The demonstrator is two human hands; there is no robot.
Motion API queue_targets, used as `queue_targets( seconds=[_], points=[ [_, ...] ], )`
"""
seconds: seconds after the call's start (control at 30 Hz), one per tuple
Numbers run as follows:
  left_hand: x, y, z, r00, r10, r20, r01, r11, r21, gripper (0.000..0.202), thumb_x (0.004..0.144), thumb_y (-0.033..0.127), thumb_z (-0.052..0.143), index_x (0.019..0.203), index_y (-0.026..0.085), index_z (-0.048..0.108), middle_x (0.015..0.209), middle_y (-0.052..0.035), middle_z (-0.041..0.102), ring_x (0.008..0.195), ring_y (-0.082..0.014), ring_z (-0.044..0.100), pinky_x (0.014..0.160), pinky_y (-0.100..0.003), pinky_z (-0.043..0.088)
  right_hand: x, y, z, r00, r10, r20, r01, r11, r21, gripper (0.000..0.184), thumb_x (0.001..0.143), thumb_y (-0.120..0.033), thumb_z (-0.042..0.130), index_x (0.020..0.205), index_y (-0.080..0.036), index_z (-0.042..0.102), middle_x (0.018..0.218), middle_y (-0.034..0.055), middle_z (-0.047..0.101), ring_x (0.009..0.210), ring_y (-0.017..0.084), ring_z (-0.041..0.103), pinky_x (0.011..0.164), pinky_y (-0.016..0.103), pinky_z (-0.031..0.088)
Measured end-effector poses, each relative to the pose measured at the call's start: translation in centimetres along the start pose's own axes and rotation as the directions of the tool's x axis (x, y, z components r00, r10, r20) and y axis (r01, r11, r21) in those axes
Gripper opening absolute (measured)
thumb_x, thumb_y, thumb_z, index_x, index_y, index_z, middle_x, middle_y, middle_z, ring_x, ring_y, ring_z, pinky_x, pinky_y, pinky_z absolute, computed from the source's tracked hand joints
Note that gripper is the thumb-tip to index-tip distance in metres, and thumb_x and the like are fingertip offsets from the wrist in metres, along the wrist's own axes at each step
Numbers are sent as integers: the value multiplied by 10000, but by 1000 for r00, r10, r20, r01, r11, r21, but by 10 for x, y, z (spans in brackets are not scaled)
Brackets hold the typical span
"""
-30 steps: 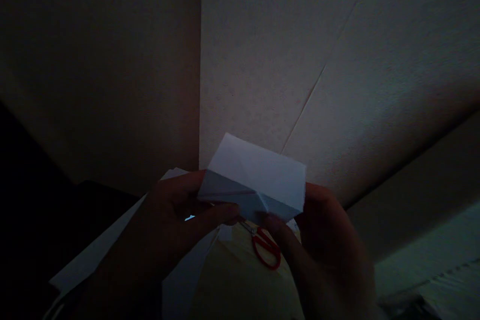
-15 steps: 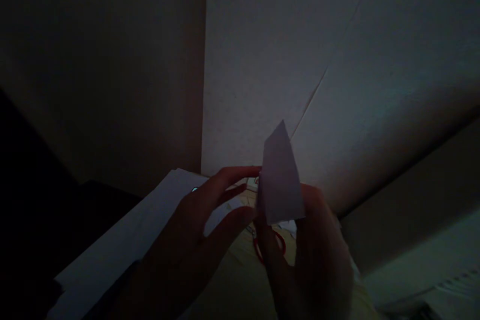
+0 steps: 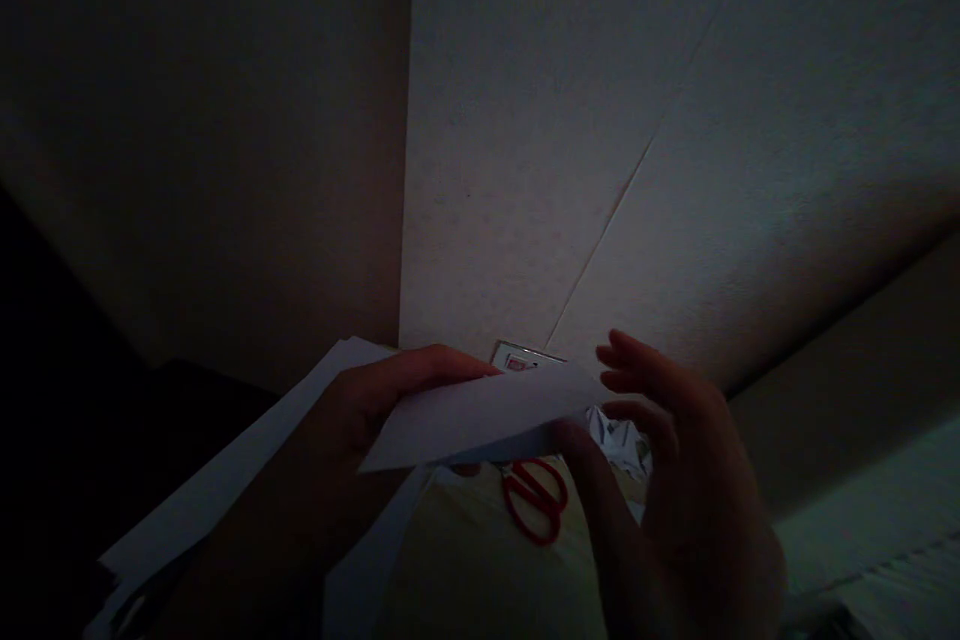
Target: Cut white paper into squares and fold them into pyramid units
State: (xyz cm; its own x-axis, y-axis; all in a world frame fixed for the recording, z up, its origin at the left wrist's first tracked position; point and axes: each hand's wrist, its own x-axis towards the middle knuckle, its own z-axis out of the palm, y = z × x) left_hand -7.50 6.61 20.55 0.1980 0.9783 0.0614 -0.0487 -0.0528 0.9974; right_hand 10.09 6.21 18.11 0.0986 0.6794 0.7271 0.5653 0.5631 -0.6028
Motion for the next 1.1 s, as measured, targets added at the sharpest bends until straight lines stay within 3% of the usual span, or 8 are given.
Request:
queue_targets(
  seconds=[0.07,0.17,0.27,0.4,0.53,0.67,0.93,1.1],
  points=[
    [1,-2,2,1000,14,3,-14,999,37,115,754,265,650,823,248,740,787,41,744,735,-146,666,637,-177,491,1,2,0,999,8,40,-11,998,69,292,839,-249,646,1123,-295,597,972,23,652,832,178,639,659,279,539],
    [1,-3,6,998,-60,-26,61,998,30,187,790,359,621,710,220,718,600,43,692,558,-118,609,522,-164,462,-2,-1,4,1000,16,-23,-14,994,107,139,826,-186,647,923,-283,625,793,-21,631,728,150,622,588,244,496],
    [0,-4,8,991,-126,-43,126,992,-6,185,756,358,640,708,197,717,600,20,711,554,-127,631,524,-166,477,-5,-6,9,996,-9,-93,17,996,91,170,802,-106,638,849,-268,620,765,-34,600,699,130,587,583,235,460],
    [2,-2,9,995,-93,-46,91,994,-54,152,747,330,642,706,189,682,579,27,684,532,-124,630,483,-164,462,-5,-7,10,988,-122,-95,133,984,117,187,800,-64,625,848,-245,632,826,-18,593,741,126,584,605,234,464],
    [4,4,13,992,-75,-103,66,994,-86,102,676,266,693,730,197,641,605,41,672,552,-130,642,487,-174,472,-3,-6,5,968,-252,2,252,966,62,185,814,-96,617,926,-238,654,893,11,596,783,144,600,623,254,487],
    [2,9,17,982,-30,-185,11,994,-106,109,661,252,721,718,202,643,645,44,670,581,-122,637,523,-181,491,-3,-8,3,978,-203,43,204,979,-24,204,814,-135,572,935,-270,666,909,23,575,781,163,595,605,279,469],
    [1,6,14,995,4,-100,-12,997,-75,158,664,191,679,816,233,695,732,31,736,707,-168,691,634,-222,527,-3,-13,8,986,-90,142,91,996,-2,204,799,-139,511,910,-250,642,797,-3,625,743,175,573,632,294,421],
    [4,5,11,994,87,-69,-81,993,80,157,697,189,602,784,239,722,829,12,758,797,-190,692,731,-258,530,4,-4,3,952,-143,270,139,990,34,264,762,-73,549,938,-256,622,808,-21,645,737,162,597,608,259,443]
  ],
)
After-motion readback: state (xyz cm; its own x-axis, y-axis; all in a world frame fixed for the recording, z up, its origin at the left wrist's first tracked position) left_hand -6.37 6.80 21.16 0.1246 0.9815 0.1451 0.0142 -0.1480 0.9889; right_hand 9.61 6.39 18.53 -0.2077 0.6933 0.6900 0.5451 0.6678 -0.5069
